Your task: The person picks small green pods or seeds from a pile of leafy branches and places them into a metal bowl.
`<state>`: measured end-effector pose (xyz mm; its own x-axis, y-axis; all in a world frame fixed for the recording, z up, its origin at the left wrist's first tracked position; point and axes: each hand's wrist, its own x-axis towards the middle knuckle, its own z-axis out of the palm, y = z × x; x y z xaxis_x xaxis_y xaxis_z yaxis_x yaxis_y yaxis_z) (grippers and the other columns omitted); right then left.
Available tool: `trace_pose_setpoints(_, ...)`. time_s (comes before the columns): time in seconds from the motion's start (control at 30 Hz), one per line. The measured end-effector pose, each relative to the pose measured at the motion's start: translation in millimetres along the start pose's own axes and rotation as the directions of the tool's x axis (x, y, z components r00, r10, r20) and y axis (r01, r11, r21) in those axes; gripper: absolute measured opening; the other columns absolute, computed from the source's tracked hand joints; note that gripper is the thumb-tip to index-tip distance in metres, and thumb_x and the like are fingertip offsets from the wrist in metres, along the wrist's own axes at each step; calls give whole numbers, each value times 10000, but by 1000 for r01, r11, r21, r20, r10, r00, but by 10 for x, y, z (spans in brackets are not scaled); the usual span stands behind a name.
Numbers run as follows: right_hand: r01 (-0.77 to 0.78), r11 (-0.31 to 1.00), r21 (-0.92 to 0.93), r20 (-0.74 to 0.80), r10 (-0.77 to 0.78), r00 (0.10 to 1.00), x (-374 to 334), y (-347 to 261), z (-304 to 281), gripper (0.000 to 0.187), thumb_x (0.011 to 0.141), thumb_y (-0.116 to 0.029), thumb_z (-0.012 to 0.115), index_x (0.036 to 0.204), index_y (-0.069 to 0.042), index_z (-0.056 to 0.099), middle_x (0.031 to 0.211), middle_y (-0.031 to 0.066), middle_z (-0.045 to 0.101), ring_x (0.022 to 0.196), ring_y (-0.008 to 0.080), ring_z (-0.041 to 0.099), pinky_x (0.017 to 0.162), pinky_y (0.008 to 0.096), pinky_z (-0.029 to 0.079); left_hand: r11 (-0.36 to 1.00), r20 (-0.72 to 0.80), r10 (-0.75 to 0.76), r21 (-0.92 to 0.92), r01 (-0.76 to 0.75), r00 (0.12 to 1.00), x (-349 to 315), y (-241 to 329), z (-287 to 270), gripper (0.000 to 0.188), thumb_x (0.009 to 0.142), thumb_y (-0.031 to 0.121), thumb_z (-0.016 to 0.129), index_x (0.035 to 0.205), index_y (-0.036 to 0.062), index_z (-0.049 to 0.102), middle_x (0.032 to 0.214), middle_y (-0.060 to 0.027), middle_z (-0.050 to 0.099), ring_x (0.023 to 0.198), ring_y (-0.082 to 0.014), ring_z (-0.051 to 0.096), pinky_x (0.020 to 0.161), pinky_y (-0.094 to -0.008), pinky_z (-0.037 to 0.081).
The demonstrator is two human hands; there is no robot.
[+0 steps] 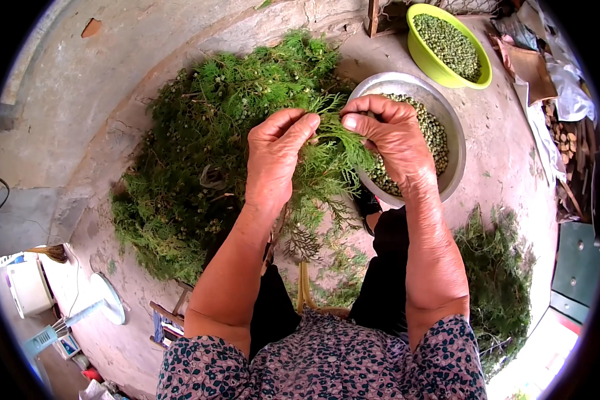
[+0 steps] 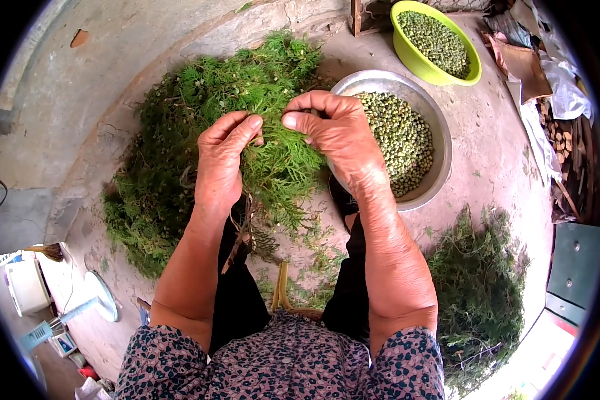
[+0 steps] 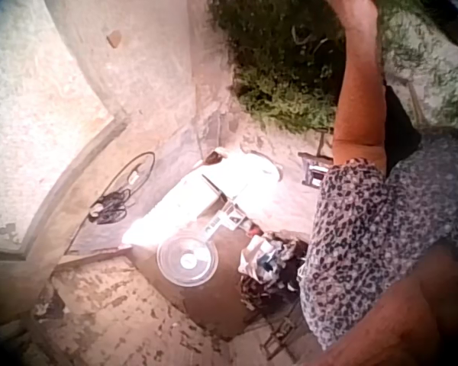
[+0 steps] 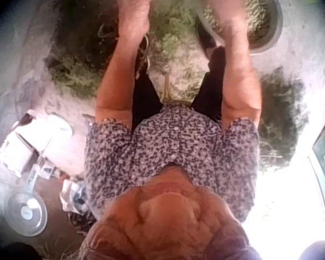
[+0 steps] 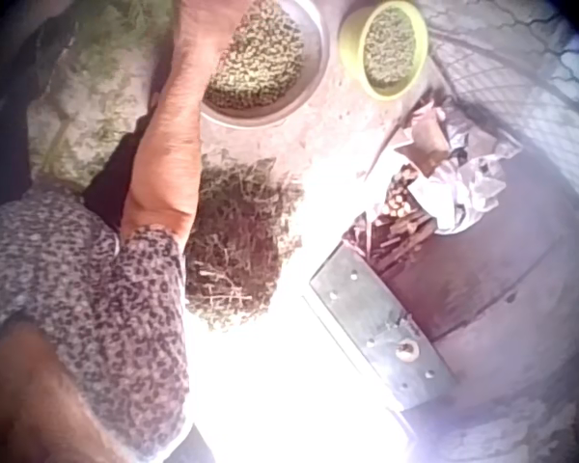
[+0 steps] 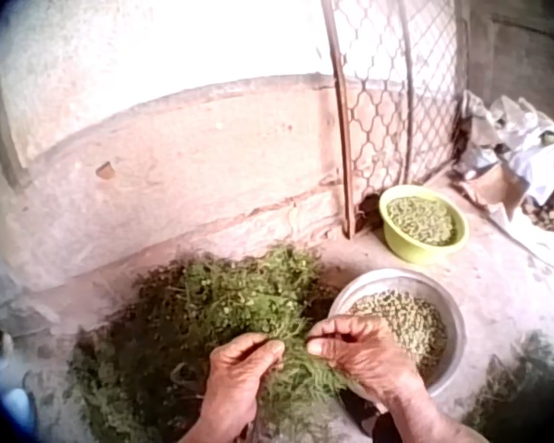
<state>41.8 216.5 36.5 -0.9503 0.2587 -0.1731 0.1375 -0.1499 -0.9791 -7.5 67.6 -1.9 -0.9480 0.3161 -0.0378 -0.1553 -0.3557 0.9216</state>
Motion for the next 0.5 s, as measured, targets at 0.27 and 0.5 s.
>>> trace_pose_setpoints(0.27, 14, 996, -83, 43, -10, 999, 22, 58, -11, 155, 764, -101, 658, 887, -12, 626, 627, -39, 545, 488, 20, 383, 441, 174, 312, 994, 27, -90, -63, 91, 996, 3, 20, -22, 98, 774, 88, 650, 832, 14, 623, 730, -5, 596, 639, -67, 521, 562, -193, 397)
trace_pose_setpoints(0.5, -32, 999, -8, 110, 32, 993, 28, 73, 18, 139, 773, -101, 649, 879, -14, 627, 647, -31, 556, 513, 26, 404, 452, 173, 324, 996, 33, -86, -7, 87, 996, 9, 7, -55, 94, 753, 88, 667, 812, 30, 624, 692, 4, 589, 605, -61, 516, 525, -191, 374)
